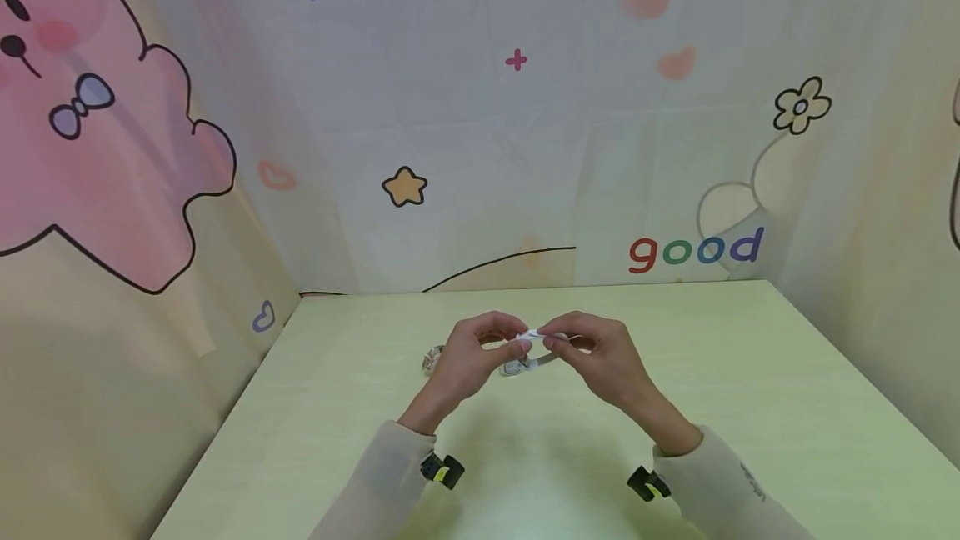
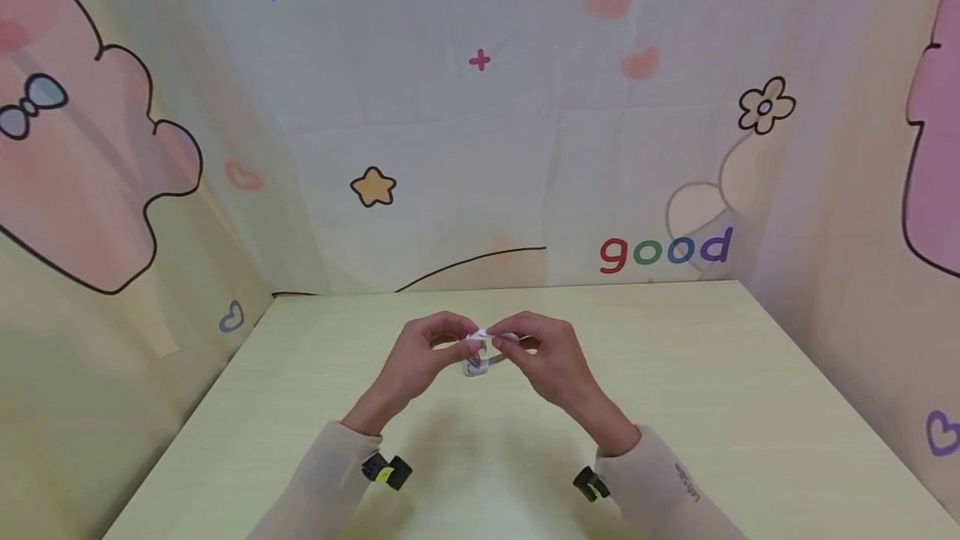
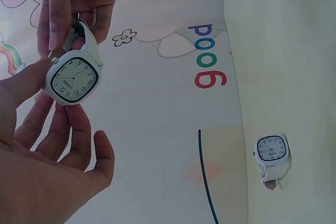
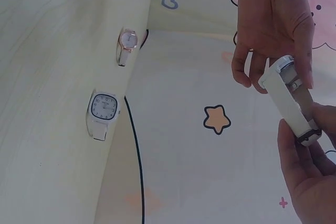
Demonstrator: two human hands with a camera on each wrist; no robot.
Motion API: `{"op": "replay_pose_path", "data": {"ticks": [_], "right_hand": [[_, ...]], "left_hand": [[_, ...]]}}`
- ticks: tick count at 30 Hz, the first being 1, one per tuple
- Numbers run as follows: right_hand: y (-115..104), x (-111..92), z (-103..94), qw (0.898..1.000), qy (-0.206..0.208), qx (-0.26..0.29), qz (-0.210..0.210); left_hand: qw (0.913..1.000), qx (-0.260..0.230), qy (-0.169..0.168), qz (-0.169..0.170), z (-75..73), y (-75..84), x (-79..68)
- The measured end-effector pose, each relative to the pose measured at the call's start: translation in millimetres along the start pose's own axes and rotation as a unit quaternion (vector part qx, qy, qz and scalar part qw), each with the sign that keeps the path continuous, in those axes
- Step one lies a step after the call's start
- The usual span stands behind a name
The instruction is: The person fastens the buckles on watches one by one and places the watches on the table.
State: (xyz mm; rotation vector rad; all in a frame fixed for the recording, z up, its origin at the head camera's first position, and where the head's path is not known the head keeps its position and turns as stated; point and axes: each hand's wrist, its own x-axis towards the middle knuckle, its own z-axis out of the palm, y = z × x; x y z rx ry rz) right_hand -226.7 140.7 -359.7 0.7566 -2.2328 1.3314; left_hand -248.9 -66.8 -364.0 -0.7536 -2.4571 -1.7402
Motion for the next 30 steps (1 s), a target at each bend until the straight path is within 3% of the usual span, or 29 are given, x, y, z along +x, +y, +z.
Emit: {"op": "replay_pose_path", "data": {"ticks": [8, 18, 30], "right_hand": [[-17.6, -1.1, -0.8, 1.0, 0.017, -0.01, -0.023], [3.2, -0.8, -1.0, 1.0, -0.001, -0.001, -0.021], [-10.5, -3.1, -1.3, 1.0, -0.007, -0.015, -0.015]], "left_hand": [[1.0, 0.004, -0.004, -0.003, -0.1, -1.4, -1.6], [0.9999, -0.002, 0.012, -0.007, 2.5, -2.3, -1.6], [0.9993, -0.024, -0.026, -0.013, 9.6, 3.5, -2.5]]}}
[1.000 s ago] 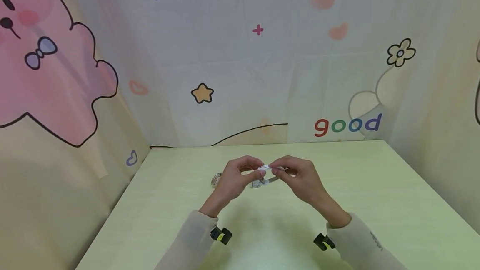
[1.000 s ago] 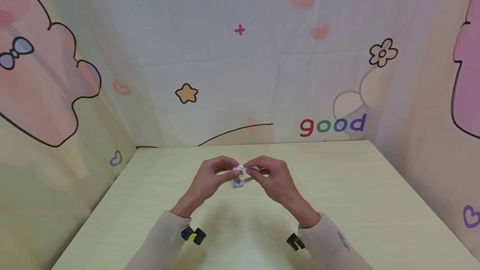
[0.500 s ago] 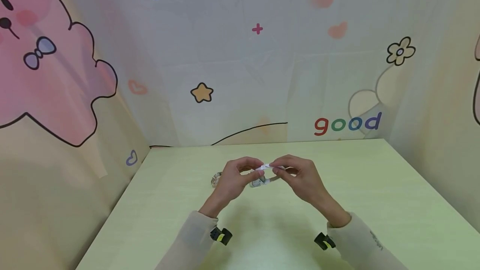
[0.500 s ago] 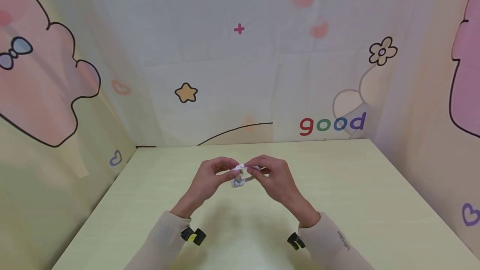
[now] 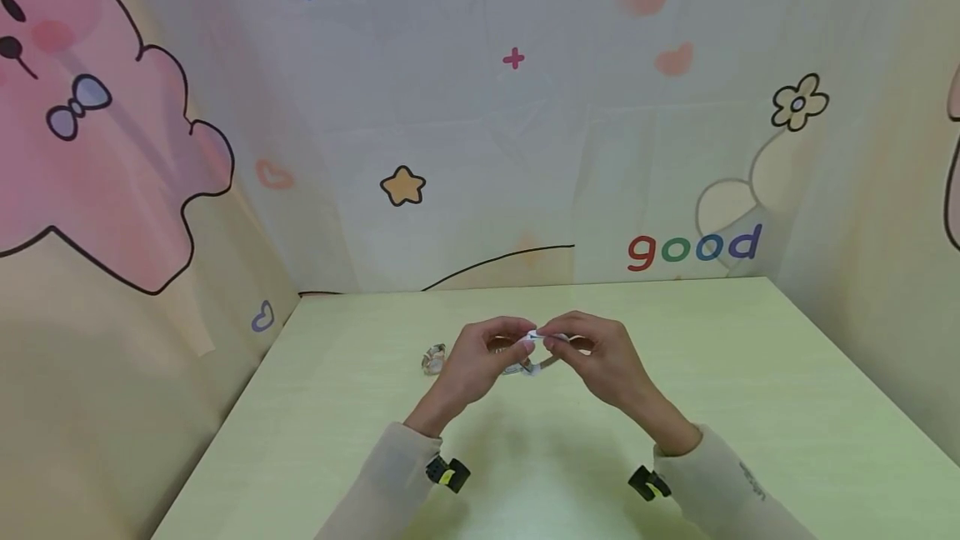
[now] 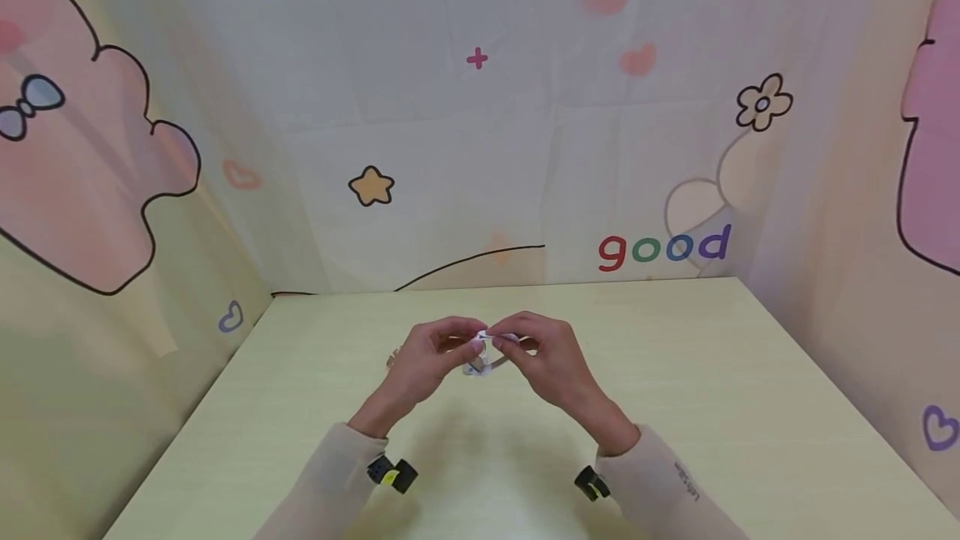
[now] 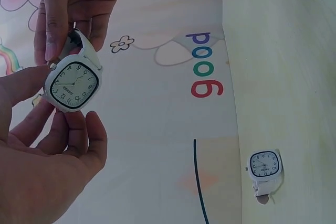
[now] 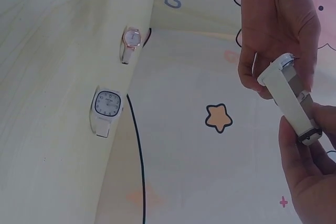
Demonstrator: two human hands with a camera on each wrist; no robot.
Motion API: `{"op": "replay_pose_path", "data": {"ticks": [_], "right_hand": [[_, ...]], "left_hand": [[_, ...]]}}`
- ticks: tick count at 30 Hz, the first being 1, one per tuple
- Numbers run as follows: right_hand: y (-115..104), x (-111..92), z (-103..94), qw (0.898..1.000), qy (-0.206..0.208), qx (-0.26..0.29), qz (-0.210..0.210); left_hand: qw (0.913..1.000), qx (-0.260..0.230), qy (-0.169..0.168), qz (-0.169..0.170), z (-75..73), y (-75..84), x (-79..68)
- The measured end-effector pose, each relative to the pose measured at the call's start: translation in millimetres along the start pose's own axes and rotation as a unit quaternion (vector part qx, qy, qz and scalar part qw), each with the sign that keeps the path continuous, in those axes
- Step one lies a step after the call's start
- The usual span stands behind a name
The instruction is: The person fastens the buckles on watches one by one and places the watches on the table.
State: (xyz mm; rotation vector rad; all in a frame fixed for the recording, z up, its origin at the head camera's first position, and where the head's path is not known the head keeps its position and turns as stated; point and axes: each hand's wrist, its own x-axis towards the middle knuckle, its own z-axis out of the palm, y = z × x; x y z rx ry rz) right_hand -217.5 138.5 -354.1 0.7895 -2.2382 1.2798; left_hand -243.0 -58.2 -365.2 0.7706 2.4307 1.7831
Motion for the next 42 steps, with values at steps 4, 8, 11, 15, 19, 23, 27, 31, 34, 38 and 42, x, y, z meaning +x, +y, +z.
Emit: {"op": "replay_pose_path", "data": {"ticks": [4, 8, 11, 15, 19, 23, 27, 31, 34, 38, 42], "right_hand": [[12.5, -0.5, 1.5, 1.0, 0.006, 0.003, -0.005], [14.9, -0.8, 0.8, 1.0, 0.011, 0.006, -0.007], [15.1, -0.6, 0.3, 1.0, 0.011, 0.002, -0.006], [13.1, 0.0, -0.5, 1.0, 0.004, -0.006, -0.003], [11.5, 0.9, -1.3, 1.0, -0.006, -0.015, -0.003], [12.1, 1.6, -0.6, 1.0, -0.011, -0.012, -0.003], [13.2, 1.5, 1.9, 1.0, -0.006, -0.01, 0.005], [13.1, 0.8, 3.2, 0.999, 0.007, -0.023, 0.03], [12.7, 0.8, 3.2, 0.998, 0.014, -0.026, 0.047], [12.2, 1.5, 3.5, 0.999, 0.009, -0.021, 0.044], [11.2, 1.6, 4.0, 0.999, 0.004, -0.023, 0.041]], "left_hand": [[0.9999, -0.002, -0.009, 0.006, 0.1, -3.6, 1.1], [0.9999, -0.001, -0.009, 0.007, 0.7, -3.7, 1.7], [0.9999, -0.013, -0.003, 0.003, 1.3, -4.0, 2.2], [0.9996, -0.025, 0.009, 0.004, 1.8, -4.5, 2.4], [0.9993, -0.034, 0.015, 0.008, 1.3, -5.3, 2.1], [0.9989, -0.044, 0.012, 0.011, 0.9, -5.5, 2.7], [0.9989, -0.043, 0.018, 0.011, 0.9, -4.4, 3.3], [0.998, -0.05, 0.038, 0.011, 0.5, -2.2, 3.6], [0.9977, -0.053, 0.042, 0.007, -0.1, -1.2, 2.9], [0.9982, -0.051, 0.031, -0.002, 0.2, -2.0, 1.7], [0.9984, -0.047, 0.032, 0.003, 1.6, -3.2, 2.5]]}}
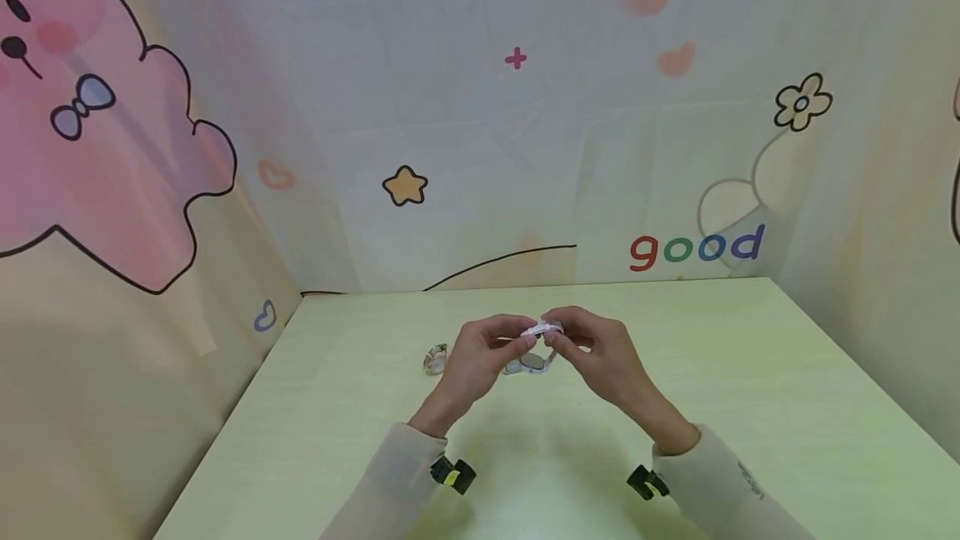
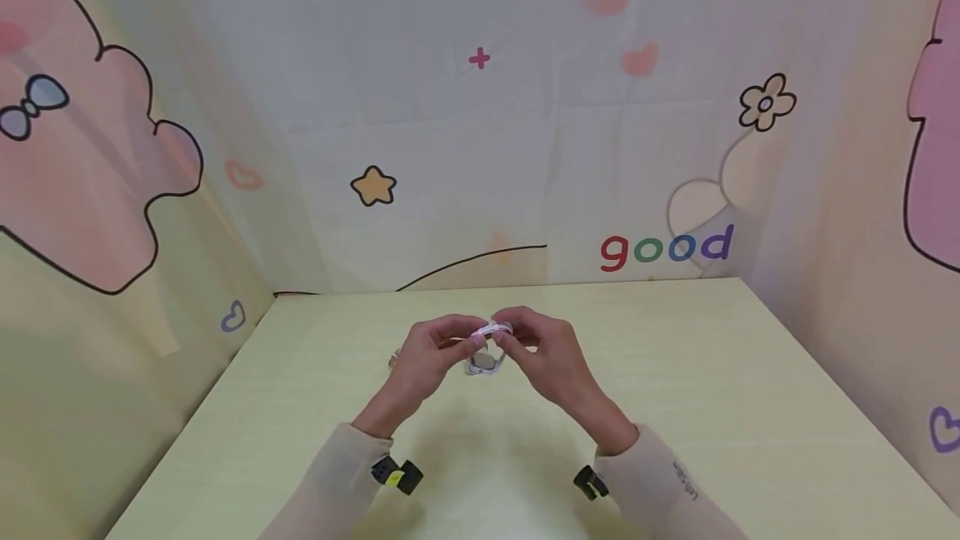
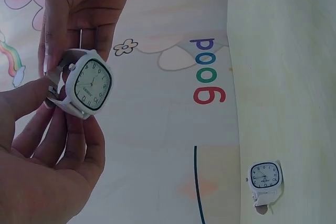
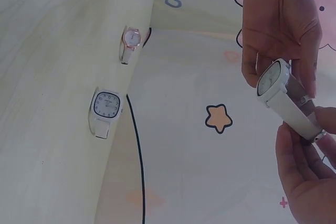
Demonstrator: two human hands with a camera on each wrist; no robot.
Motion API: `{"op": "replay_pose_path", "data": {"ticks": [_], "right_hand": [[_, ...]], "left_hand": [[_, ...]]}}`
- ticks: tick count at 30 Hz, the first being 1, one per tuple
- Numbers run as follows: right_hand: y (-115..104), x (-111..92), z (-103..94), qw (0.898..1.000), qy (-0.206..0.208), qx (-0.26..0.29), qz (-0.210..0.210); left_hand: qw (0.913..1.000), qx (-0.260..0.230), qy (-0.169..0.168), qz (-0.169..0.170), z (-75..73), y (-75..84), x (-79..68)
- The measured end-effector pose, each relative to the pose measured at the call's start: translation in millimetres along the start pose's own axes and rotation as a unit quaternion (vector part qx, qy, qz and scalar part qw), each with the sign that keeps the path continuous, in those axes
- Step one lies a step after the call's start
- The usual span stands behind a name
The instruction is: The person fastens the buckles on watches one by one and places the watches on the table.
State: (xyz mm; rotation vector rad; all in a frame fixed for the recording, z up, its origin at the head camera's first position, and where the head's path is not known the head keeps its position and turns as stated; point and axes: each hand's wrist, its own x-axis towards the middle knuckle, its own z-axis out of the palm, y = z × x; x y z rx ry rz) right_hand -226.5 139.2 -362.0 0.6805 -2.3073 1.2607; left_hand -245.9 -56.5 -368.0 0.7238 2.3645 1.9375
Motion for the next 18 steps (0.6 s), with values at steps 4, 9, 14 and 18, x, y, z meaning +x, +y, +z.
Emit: {"op": "replay_pose_path", "data": {"ticks": [4, 9, 14, 18], "right_hand": [[0.0, -0.6, -0.2, 1.0, -0.002, 0.001, 0.016], [1.3, -1.0, 0.0, 0.999, -0.001, 0.011, 0.03], [0.7, -0.5, 0.3, 1.0, 0.0, 0.016, 0.024], [0.7, -0.2, -0.1, 0.999, 0.001, 0.03, 0.019]], "left_hand": [[0.9995, 0.003, 0.029, 0.013, -0.2, 0.3, 0.2], [0.9989, -0.015, 0.042, 0.013, -0.9, 0.7, -0.5], [0.9991, -0.03, 0.024, 0.019, -0.5, -0.6, 0.2], [0.9995, -0.014, 0.007, 0.026, -0.2, 10.3, -4.7]]}}
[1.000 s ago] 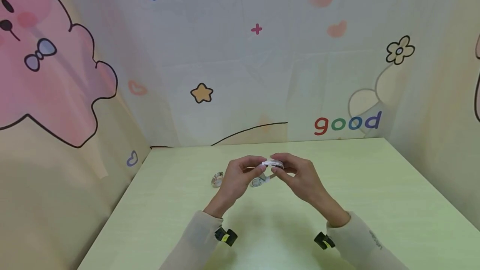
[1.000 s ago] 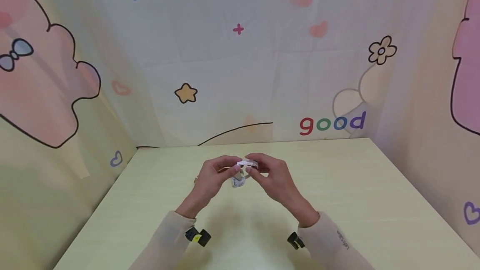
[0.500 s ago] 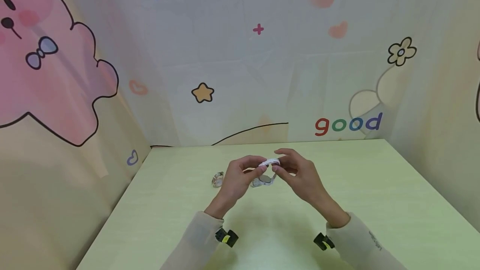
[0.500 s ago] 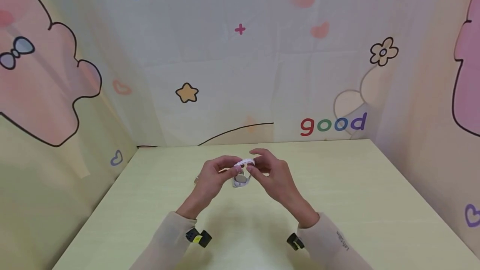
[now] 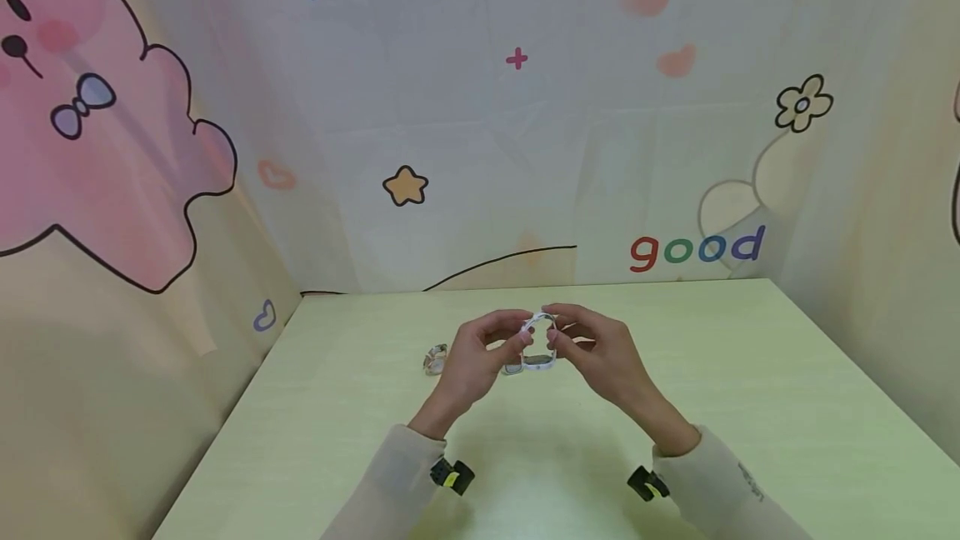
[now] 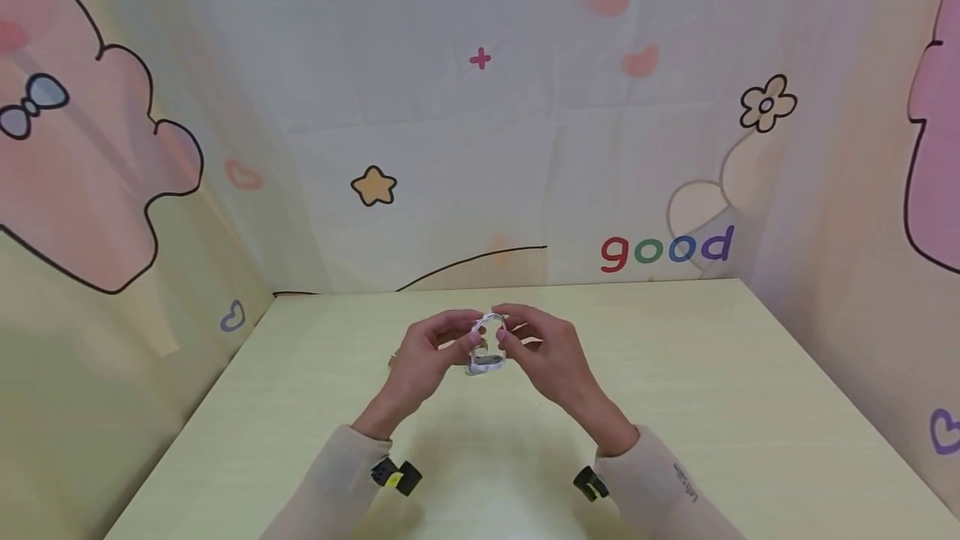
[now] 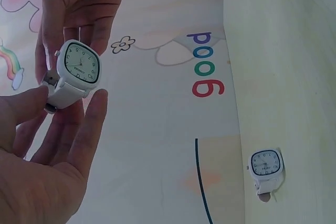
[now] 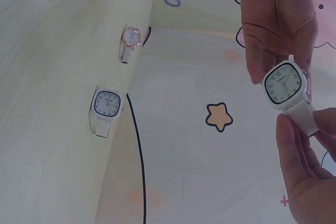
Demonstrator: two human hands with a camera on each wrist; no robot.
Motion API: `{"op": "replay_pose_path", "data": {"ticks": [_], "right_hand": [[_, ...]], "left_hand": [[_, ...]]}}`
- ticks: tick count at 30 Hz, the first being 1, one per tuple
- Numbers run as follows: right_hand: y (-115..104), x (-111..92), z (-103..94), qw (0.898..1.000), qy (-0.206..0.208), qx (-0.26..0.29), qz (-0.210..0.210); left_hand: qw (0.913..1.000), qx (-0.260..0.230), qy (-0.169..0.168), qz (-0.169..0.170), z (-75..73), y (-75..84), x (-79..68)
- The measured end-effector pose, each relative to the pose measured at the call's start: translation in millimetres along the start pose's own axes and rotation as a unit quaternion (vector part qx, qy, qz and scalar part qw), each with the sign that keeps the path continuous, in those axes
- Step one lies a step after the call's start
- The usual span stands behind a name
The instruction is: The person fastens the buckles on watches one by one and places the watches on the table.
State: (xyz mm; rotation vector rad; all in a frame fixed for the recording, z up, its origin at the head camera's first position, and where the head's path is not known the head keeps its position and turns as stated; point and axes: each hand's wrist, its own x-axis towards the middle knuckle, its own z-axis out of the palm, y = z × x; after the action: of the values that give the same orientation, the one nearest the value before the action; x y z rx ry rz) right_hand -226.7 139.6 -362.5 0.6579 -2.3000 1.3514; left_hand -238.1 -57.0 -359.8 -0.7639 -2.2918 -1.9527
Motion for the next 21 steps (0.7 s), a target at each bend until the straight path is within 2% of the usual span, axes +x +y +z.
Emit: {"op": "replay_pose_path", "data": {"ticks": [5, 13, 21], "right_hand": [[2.6, -0.1, 0.3, 1.0, 0.013, -0.01, -0.007], [4.4, 0.4, -1.5, 0.999, 0.021, -0.011, -0.024], [5.8, 0.4, -3.1, 0.999, 0.006, 0.003, -0.039]], "left_hand": [[1.0, 0.006, -0.007, 0.001, 0.3, 15.5, -5.9], [0.9996, -0.025, 0.004, 0.008, 0.6, 15.2, -6.5], [0.9998, -0.017, 0.005, 0.01, 0.5, 14.9, -7.4]]}}
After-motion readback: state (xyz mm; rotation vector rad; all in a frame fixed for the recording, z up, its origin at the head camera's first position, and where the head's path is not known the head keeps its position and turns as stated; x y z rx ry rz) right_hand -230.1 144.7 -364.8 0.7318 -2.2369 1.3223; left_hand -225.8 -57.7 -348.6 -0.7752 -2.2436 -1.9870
